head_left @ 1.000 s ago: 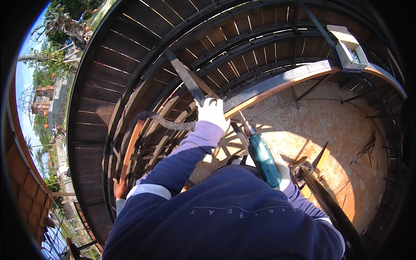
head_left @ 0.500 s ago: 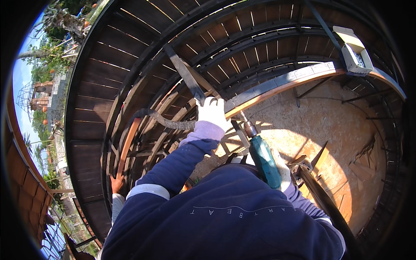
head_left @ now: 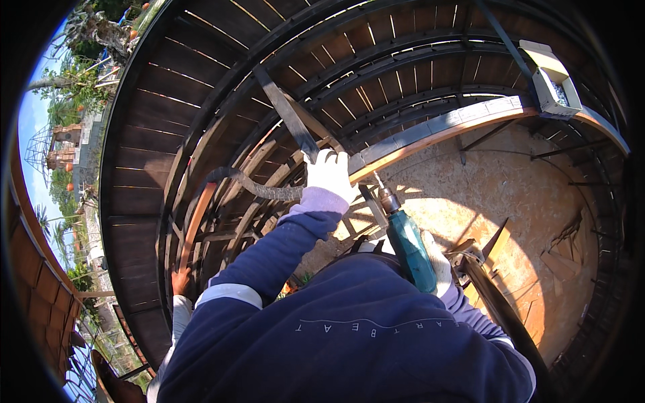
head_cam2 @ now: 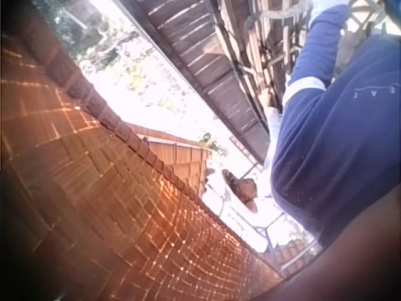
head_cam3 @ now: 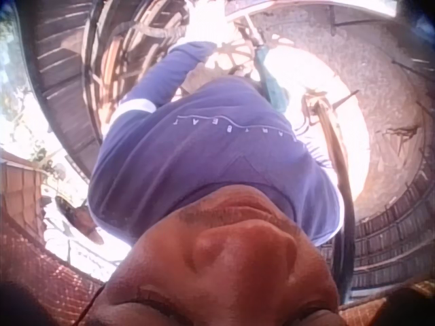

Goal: The person uses a power drill to secure curved wooden slats onto a circular metal frame. They pick up screws from a box and drill them through the wood into the metal structure while another person assists by holding the slats in place.

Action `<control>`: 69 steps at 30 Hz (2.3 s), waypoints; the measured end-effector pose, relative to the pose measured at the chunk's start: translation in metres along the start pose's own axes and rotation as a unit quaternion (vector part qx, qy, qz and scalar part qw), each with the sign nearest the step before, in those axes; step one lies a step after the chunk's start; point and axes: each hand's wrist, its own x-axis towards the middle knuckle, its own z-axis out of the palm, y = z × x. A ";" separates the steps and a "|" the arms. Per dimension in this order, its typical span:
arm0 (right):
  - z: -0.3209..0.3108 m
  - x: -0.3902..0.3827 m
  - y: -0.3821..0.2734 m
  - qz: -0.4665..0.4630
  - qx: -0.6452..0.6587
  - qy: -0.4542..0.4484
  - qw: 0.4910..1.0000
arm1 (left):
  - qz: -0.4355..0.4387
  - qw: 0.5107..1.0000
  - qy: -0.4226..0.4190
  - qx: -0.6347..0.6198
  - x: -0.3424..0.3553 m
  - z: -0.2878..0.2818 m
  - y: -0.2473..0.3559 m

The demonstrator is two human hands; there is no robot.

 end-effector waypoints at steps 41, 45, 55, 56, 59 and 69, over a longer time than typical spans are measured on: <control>-0.058 0.018 0.001 -0.161 -0.361 -0.008 0.919 | 0.003 0.998 -0.058 -0.003 0.003 -0.005 -0.001; -0.024 0.008 -0.005 -0.015 -0.048 -0.014 0.999 | -0.004 0.998 -0.062 -0.008 0.002 -0.003 -0.001; -0.060 -0.002 0.000 -0.198 -0.525 -0.119 0.819 | -0.006 0.998 -0.048 0.031 0.002 -0.013 0.002; -0.032 -0.020 0.001 -0.197 -0.482 -0.139 0.842 | -0.009 0.999 -0.045 0.027 0.002 -0.010 0.001; -0.011 -0.042 -0.003 -0.148 -0.301 -0.141 0.931 | -0.012 0.998 -0.055 0.019 0.003 -0.013 0.001; 0.001 -0.106 -0.033 -0.300 -0.612 -0.052 0.730 | 0.004 0.999 0.002 -0.034 -0.004 -0.009 -0.010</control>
